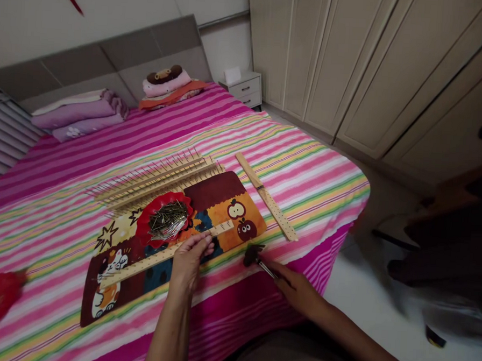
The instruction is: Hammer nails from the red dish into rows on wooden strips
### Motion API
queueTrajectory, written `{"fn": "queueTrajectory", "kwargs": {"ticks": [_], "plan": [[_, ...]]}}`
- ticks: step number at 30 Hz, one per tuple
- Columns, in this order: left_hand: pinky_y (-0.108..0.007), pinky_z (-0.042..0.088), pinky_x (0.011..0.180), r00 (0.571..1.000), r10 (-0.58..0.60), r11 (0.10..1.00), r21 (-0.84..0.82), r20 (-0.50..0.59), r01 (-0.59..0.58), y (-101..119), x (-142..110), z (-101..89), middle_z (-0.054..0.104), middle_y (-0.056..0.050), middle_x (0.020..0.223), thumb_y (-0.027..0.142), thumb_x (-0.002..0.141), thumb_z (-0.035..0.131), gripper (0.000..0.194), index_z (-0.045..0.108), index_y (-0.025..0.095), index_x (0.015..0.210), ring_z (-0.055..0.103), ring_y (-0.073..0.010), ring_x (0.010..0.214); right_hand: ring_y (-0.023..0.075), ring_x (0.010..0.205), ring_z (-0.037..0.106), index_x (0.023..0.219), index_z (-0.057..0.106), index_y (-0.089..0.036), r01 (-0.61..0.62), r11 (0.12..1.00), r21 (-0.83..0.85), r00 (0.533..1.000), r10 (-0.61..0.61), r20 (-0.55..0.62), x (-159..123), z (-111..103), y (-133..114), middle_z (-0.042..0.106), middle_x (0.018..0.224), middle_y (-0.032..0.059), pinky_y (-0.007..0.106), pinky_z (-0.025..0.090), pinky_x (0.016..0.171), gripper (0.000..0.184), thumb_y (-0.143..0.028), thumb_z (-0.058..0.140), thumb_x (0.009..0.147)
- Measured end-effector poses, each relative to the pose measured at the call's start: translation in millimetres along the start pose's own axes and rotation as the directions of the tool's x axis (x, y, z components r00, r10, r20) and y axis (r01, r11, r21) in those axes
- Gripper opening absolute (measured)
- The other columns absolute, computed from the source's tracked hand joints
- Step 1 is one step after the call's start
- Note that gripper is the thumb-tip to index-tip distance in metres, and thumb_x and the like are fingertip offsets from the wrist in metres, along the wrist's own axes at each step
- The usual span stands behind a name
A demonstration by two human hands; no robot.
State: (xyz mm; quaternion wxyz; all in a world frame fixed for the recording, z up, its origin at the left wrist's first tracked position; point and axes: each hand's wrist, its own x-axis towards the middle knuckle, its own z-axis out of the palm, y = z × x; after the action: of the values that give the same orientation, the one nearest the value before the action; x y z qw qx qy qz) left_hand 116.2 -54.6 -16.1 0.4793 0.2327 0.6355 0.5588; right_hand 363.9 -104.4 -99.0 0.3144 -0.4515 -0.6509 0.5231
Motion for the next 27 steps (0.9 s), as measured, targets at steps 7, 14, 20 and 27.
{"fn": "queueTrajectory", "kwargs": {"ticks": [7, 14, 20, 27], "plan": [[-0.022, 0.054, 0.061, 0.980, 0.150, 0.989, -0.001, -0.128, -0.151, -20.2, 12.7, 13.4, 0.068, -0.002, 0.073, 0.025, 0.051, 0.076, 0.026, 0.070, 0.013, 0.073, 0.063, -0.0104, 0.065, 0.0201, 0.116, 0.056, 0.131, 0.049, -0.022, 0.001, 1.000, -0.007, 1.000, -0.001, 0.018, 1.7, -1.7, -1.1, 0.060, 0.128, 0.0029, 0.036, 0.043, 0.099, 0.050, -0.013, 0.042, 0.082], [-0.029, 0.054, 0.066, 0.950, 0.268, 0.962, 0.106, -0.160, -0.254, -32.0, 17.7, 16.7, 0.068, -0.003, 0.075, 0.030, 0.058, 0.070, 0.022, 0.068, 0.015, 0.075, 0.064, -0.0142, 0.069, 0.0216, 0.114, 0.058, 0.129, 0.051, -0.021, -0.024, 1.000, -0.010, 1.000, 0.024, 0.003, 1.5, -1.2, 1.4, 0.062, 0.125, 0.0045, 0.038, 0.045, 0.098, 0.048, -0.015, 0.043, 0.082], [-0.029, 0.053, 0.066, 0.947, 0.277, 0.952, 0.181, -0.161, -0.248, -34.6, 17.3, 17.9, 0.069, -0.003, 0.077, 0.032, 0.059, 0.068, 0.024, 0.068, 0.016, 0.075, 0.062, -0.0136, 0.068, 0.0209, 0.115, 0.056, 0.131, 0.050, -0.022, -0.029, 0.999, 0.014, 0.999, 0.029, 0.016, 1.6, -2.2, -1.9, 0.061, 0.127, 0.0041, 0.037, 0.043, 0.100, 0.048, -0.016, 0.044, 0.083], [-0.028, 0.052, 0.067, 0.946, 0.289, 0.945, 0.200, -0.147, -0.258, -36.9, 18.2, 17.0, 0.069, -0.002, 0.075, 0.035, 0.061, 0.068, 0.028, 0.069, 0.016, 0.080, 0.062, -0.0129, 0.067, 0.0202, 0.115, 0.056, 0.130, 0.051, -0.024, -0.014, 1.000, 0.008, 1.000, 0.014, 0.009, 1.6, -1.3, 0.2, 0.060, 0.127, 0.0025, 0.038, 0.041, 0.101, 0.050, -0.013, 0.044, 0.081]]}}
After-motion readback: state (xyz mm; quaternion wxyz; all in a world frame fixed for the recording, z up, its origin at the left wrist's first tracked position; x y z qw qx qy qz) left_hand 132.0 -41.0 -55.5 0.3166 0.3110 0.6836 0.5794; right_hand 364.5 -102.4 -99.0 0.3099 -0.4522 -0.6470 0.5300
